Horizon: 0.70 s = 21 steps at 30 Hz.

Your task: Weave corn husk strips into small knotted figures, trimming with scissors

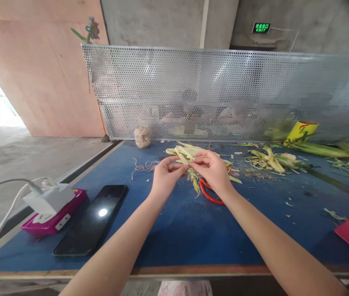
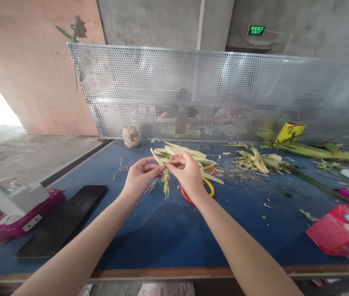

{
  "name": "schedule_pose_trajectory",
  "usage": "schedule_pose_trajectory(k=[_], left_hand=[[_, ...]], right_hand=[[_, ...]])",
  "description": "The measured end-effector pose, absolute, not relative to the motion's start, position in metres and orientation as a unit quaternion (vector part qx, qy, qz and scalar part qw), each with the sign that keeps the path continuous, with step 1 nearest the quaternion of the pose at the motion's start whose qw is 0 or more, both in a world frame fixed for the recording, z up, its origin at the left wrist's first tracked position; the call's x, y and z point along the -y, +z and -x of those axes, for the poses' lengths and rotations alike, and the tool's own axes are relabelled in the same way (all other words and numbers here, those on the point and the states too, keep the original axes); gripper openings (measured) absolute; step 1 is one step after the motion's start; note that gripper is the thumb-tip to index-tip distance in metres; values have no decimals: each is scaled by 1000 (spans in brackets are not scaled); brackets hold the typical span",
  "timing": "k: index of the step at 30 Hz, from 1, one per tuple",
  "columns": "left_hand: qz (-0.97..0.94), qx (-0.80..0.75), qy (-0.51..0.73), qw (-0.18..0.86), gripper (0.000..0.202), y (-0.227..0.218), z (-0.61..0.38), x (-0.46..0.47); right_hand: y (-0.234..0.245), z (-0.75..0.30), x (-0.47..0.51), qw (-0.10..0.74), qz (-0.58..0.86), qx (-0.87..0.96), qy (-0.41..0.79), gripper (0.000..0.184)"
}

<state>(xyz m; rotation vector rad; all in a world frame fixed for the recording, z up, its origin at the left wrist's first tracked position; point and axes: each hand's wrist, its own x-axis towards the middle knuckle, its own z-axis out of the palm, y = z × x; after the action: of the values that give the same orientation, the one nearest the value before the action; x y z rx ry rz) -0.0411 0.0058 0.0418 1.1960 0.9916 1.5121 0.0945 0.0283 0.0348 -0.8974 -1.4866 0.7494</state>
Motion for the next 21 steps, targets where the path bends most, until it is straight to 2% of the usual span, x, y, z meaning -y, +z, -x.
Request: schedule_pose_trajectory(k=[6, 9, 17, 21], left_hand=[[-471, -387, 620, 494, 38, 44, 41, -4], [-451, -379, 619, 519, 40, 45, 41, -4], [-418, -372, 641, 525, 52, 45, 42, -3], [-449, -399, 630, 492, 55, 46, 40, -3]], right_hand=[[39, -96, -22, 579, 366, 717, 131, 3], [42, -98, -20, 558, 338, 755, 66, 8], [47, -108, -23, 490, 322, 809, 42, 17], [46, -109, -22, 489, 346, 799, 56, 17]])
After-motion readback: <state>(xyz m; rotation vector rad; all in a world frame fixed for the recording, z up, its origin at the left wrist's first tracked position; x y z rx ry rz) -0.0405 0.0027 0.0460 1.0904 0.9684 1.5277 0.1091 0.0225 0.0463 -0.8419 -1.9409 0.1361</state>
